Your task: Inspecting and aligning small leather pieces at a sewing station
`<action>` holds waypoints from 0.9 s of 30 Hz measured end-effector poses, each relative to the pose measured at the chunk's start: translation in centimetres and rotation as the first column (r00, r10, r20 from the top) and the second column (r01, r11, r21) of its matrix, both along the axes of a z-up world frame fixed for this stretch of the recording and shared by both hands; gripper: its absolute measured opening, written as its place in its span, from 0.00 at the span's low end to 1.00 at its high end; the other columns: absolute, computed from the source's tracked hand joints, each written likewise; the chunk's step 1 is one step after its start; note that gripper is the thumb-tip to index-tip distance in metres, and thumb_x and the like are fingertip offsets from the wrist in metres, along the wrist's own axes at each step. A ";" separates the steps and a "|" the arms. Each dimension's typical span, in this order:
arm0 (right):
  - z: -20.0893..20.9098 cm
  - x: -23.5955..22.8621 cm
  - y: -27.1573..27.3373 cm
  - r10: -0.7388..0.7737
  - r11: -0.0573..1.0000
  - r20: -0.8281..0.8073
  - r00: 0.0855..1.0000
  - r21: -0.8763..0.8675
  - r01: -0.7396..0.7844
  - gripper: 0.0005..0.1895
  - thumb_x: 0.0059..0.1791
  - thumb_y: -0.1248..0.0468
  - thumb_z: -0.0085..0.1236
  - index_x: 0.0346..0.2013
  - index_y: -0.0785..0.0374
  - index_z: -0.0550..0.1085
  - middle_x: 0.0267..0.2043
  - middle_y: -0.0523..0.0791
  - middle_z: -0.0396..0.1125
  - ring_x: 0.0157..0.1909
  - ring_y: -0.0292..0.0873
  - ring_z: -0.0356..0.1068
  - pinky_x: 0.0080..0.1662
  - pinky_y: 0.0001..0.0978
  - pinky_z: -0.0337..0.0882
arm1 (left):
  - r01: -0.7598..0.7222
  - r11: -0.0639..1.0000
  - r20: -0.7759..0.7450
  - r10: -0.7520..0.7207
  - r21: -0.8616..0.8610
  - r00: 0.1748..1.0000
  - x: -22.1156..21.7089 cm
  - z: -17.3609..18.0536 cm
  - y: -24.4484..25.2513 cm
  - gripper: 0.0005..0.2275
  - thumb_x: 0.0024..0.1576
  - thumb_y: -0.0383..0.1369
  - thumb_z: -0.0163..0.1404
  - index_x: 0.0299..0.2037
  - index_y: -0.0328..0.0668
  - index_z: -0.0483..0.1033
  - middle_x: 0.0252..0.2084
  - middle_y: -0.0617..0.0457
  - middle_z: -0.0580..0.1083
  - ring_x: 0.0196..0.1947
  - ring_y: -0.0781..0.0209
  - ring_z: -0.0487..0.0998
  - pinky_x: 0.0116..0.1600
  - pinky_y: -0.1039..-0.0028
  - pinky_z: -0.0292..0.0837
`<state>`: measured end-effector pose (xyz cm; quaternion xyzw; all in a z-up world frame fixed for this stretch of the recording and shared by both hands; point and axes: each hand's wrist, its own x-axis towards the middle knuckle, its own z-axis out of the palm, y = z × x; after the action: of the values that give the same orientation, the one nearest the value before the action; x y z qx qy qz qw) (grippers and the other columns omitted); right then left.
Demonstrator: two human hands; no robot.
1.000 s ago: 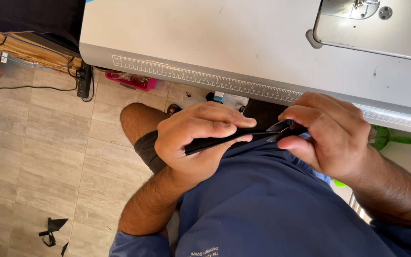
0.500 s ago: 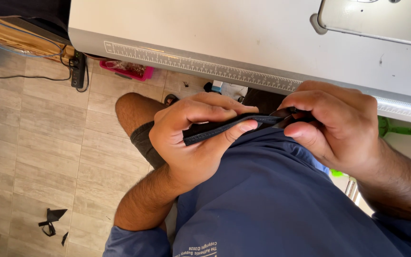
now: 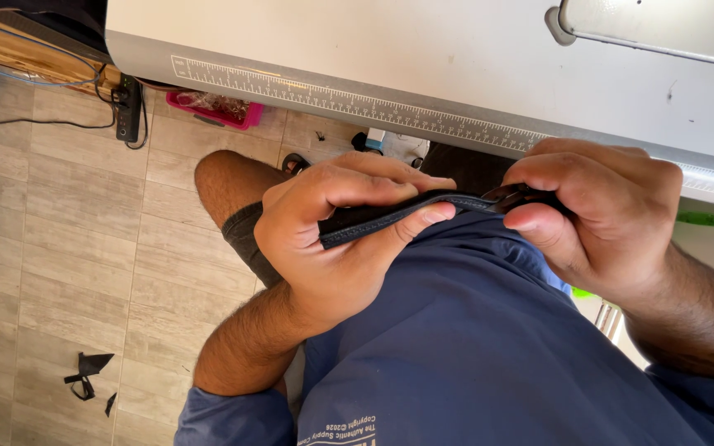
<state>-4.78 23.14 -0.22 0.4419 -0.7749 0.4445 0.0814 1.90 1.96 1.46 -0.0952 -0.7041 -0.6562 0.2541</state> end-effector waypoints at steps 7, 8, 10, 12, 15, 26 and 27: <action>0.0 -0.1 0.0 -0.012 1.000 -0.041 0.999 0.007 0.012 0.22 0.53 0.57 0.48 0.35 0.81 0.72 0.30 0.56 0.68 0.28 0.52 0.68 0.31 0.40 0.67 | 0.016 1.000 -0.022 -0.017 -0.018 1.000 -0.1 0.2 -0.2 0.13 0.50 0.20 0.65 0.36 0.35 0.70 0.36 0.39 0.78 0.39 0.44 0.87 0.46 0.66 0.89; 0.0 -0.1 0.1 -0.001 1.000 -0.041 0.999 0.015 0.001 0.23 0.53 0.57 0.48 0.37 0.81 0.72 0.32 0.58 0.70 0.29 0.53 0.70 0.33 0.40 0.69 | 0.025 0.999 -0.036 -0.026 -0.029 0.999 -0.2 0.3 -0.2 0.13 0.50 0.20 0.65 0.36 0.35 0.70 0.36 0.38 0.78 0.39 0.44 0.87 0.47 0.65 0.89; -0.3 -0.2 0.2 0.006 1.000 -0.085 0.996 0.014 -0.005 0.24 0.52 0.56 0.49 0.37 0.82 0.72 0.32 0.58 0.70 0.29 0.54 0.70 0.32 0.41 0.70 | 0.064 0.997 -0.063 -0.066 -0.037 0.996 -0.3 0.1 -0.3 0.12 0.52 0.20 0.64 0.37 0.35 0.71 0.37 0.37 0.78 0.39 0.44 0.87 0.47 0.65 0.89; -0.8 -0.4 0.3 0.014 1.000 -0.133 0.991 0.010 -0.013 0.24 0.52 0.56 0.51 0.37 0.82 0.72 0.31 0.58 0.70 0.29 0.55 0.70 0.32 0.43 0.71 | 0.102 0.994 -0.093 -0.106 -0.050 0.990 -0.6 -0.4 -0.5 0.11 0.53 0.20 0.63 0.39 0.35 0.71 0.38 0.37 0.78 0.40 0.44 0.87 0.48 0.66 0.89; -1.6 -0.7 0.6 0.036 0.999 -0.273 0.961 -0.012 -0.040 0.24 0.53 0.53 0.51 0.39 0.77 0.71 0.31 0.57 0.70 0.30 0.55 0.72 0.30 0.43 0.74 | 0.166 0.985 -0.265 -0.174 -0.052 0.948 -1.5 -1.4 -0.4 0.14 0.56 0.19 0.63 0.46 0.38 0.72 0.38 0.41 0.78 0.38 0.48 0.87 0.47 0.65 0.91; -0.9 -0.3 1.3 0.082 0.997 -0.419 0.904 0.039 -0.073 0.27 0.51 0.48 0.55 0.37 0.77 0.74 0.31 0.55 0.68 0.29 0.51 0.72 0.32 0.47 0.80 | 0.234 0.968 -0.401 -0.249 -0.086 0.882 -1.8 -1.5 -0.5 0.06 0.55 0.20 0.60 0.38 0.34 0.77 0.35 0.44 0.77 0.31 0.49 0.85 0.39 0.68 0.88; -0.7 -0.3 1.2 0.081 0.997 -0.417 0.905 0.039 -0.072 0.27 0.51 0.48 0.55 0.37 0.77 0.74 0.31 0.55 0.68 0.29 0.51 0.72 0.32 0.47 0.80 | 0.235 0.968 -0.399 -0.250 -0.085 0.882 -1.9 -1.7 -0.5 0.06 0.55 0.20 0.60 0.38 0.34 0.77 0.35 0.44 0.77 0.31 0.49 0.85 0.39 0.68 0.88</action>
<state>-5.09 24.29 -0.92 0.5578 -0.7266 0.3336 0.2229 -0.03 1.50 -0.21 -0.3212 -0.6295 -0.6363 0.3093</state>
